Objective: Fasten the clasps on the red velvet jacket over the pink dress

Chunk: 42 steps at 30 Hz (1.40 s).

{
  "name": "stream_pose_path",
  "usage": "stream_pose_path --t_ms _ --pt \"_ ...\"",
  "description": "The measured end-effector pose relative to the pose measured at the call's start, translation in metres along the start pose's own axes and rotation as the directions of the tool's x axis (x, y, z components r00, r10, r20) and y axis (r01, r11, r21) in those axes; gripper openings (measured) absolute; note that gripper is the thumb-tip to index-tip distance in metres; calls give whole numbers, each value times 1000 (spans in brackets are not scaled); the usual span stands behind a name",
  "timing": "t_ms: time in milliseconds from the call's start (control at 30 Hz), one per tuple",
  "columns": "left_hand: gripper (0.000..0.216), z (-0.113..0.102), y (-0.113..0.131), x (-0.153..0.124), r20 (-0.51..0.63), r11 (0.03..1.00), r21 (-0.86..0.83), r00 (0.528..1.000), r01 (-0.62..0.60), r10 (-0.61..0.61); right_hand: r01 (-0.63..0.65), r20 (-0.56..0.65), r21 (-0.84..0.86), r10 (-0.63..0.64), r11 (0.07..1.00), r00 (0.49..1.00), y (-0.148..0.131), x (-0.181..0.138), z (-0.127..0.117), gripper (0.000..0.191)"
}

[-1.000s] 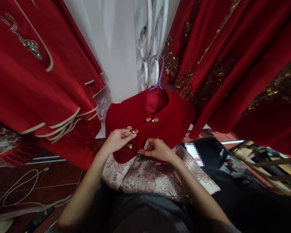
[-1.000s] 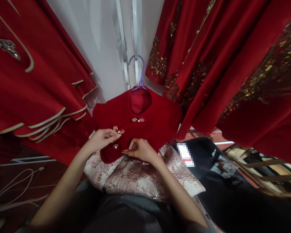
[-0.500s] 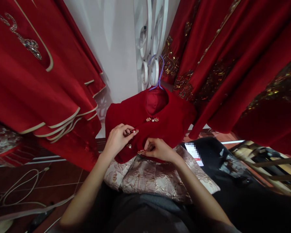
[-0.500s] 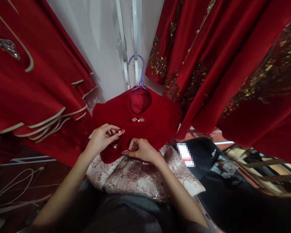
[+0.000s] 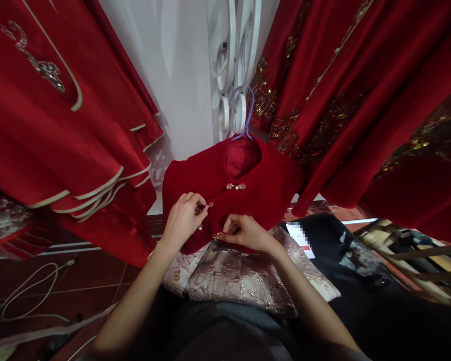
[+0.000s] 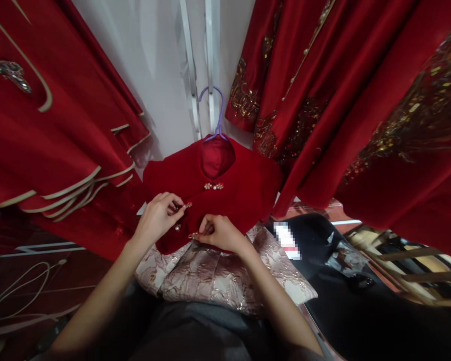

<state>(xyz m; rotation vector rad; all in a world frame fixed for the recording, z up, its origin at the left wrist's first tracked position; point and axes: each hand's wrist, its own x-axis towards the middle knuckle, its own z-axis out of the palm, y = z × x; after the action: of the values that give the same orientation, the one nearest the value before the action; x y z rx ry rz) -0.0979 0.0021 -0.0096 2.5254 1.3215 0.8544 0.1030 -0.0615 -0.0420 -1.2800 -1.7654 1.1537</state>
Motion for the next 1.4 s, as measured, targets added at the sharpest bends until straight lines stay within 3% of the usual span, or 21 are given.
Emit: stream_pose_path --t_ms 133,367,600,800,1400 --pt "1 -3 2 -1 -33 998 -18 998 -55 54 1 -3 11 -1 1000 1000 0 0 0 18" --pt "5 -1 0 -1 -102 998 -48 994 -48 43 -4 -1 7 4 1000 1000 1 1 0 16" --pt "7 0 1 0 -94 989 79 986 -128 135 11 -9 14 -11 1000 1000 2 0 -1 17" --pt "7 1 0 -1 -35 994 57 995 -94 96 -5 -8 1 5 1000 1000 -1 -1 -2 16" --pt "7 -1 -2 0 -37 996 -85 999 -10 7 13 11 -4 -13 1000 1000 1 1 -1 16"
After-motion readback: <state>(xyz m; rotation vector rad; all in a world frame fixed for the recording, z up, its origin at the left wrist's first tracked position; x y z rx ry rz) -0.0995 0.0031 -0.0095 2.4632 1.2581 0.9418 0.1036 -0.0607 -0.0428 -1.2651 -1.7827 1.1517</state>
